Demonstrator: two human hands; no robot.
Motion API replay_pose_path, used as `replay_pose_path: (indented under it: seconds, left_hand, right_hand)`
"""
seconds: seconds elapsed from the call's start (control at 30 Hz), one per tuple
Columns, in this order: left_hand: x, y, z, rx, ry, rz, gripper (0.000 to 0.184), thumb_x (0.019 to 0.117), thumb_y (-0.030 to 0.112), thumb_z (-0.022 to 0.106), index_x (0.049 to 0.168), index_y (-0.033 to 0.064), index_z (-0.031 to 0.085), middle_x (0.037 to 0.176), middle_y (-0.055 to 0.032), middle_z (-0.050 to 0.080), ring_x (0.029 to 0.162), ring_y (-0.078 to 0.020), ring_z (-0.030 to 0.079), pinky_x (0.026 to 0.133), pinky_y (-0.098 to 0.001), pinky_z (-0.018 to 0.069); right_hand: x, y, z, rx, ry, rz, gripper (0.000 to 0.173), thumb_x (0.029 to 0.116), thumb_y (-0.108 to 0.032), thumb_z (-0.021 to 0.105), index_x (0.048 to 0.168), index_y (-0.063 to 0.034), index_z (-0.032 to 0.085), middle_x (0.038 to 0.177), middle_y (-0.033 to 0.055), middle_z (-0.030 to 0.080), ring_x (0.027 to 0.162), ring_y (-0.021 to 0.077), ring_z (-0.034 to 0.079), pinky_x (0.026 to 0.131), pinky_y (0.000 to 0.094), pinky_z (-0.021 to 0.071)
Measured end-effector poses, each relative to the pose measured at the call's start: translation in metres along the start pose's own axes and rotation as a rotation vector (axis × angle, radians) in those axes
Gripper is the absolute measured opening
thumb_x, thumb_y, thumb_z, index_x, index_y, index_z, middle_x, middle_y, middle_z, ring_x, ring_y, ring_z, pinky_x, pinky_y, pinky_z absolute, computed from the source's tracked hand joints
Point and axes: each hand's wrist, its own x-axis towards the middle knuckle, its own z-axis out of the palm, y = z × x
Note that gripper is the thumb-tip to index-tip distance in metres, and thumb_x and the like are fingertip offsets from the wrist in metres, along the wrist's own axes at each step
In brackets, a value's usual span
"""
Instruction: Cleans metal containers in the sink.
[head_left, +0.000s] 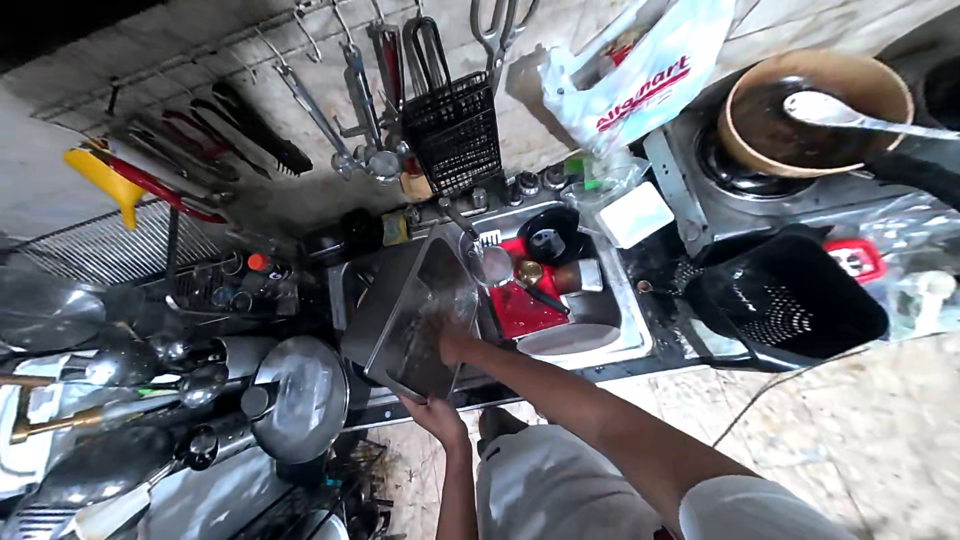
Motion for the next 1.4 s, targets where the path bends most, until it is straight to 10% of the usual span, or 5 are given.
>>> replay_pose_path:
  seconds: [0.33, 0.63, 0.93, 1.1, 1.4]
  left_hand:
    - [0.018, -0.005, 0.013, 0.037, 0.045, 0.183, 0.077, 0.0931, -0.007, 0.051, 0.163, 0.011, 0.025, 0.165, -0.0117, 0.033, 0.145, -0.0223, 0.044, 0.115, -0.0409, 0.0439]
    - [0.031, 0.022, -0.033, 0.094, 0.008, 0.071, 0.046, 0.0959, -0.005, 0.05, 0.141, -0.005, 0.048, 0.125, -0.0215, 0.062, 0.11, -0.023, 0.064, 0.094, -0.0413, 0.0557]
    - [0.075, 0.069, -0.085, 0.172, -0.259, -0.169, 0.035, 0.0901, -0.003, 0.058, 0.125, -0.0049, 0.058, 0.113, -0.017, 0.066, 0.098, -0.0198, 0.066, 0.085, -0.0392, 0.0576]
    - [0.083, 0.068, -0.074, 0.338, -0.396, -0.311, 0.013, 0.0942, 0.006, 0.06, 0.106, 0.0017, 0.057, 0.063, -0.002, 0.049, 0.043, -0.0079, 0.04, 0.038, -0.0243, 0.034]
    - [0.043, 0.012, 0.025, 0.277, -0.849, -0.153, 0.051, 0.1007, 0.014, 0.061, 0.147, 0.001, 0.044, 0.13, -0.0205, 0.063, 0.115, -0.027, 0.065, 0.097, -0.047, 0.0566]
  right_hand:
    - [-0.022, -0.019, 0.009, 0.112, 0.036, -0.328, 0.045, 0.0965, -0.03, 0.068, 0.139, -0.017, 0.064, 0.147, 0.0089, 0.058, 0.139, 0.0305, 0.051, 0.118, 0.0559, 0.0379]
    - [-0.03, 0.07, -0.035, 0.159, 0.726, 0.208, 0.054, 0.0952, -0.026, 0.068, 0.144, -0.0078, 0.054, 0.154, 0.0205, 0.046, 0.141, 0.0391, 0.047, 0.116, 0.0531, 0.041]
    - [-0.1, 0.07, -0.099, 0.523, 0.391, 0.15, 0.059, 0.0913, -0.02, 0.07, 0.146, -0.0075, 0.051, 0.126, 0.0197, 0.067, 0.115, 0.0328, 0.066, 0.102, 0.0549, 0.0527]
    - [-0.169, 0.056, -0.121, 0.586, 0.465, 0.261, 0.056, 0.0903, -0.015, 0.07, 0.142, -0.0062, 0.052, 0.12, 0.0149, 0.071, 0.112, 0.0276, 0.069, 0.099, 0.0502, 0.0552]
    - [-0.285, 0.023, -0.161, 0.561, 0.763, 0.463, 0.065, 0.0821, -0.006, 0.07, 0.143, -0.0076, 0.049, 0.081, 0.0074, 0.069, 0.066, 0.0205, 0.065, 0.063, 0.0455, 0.0566]
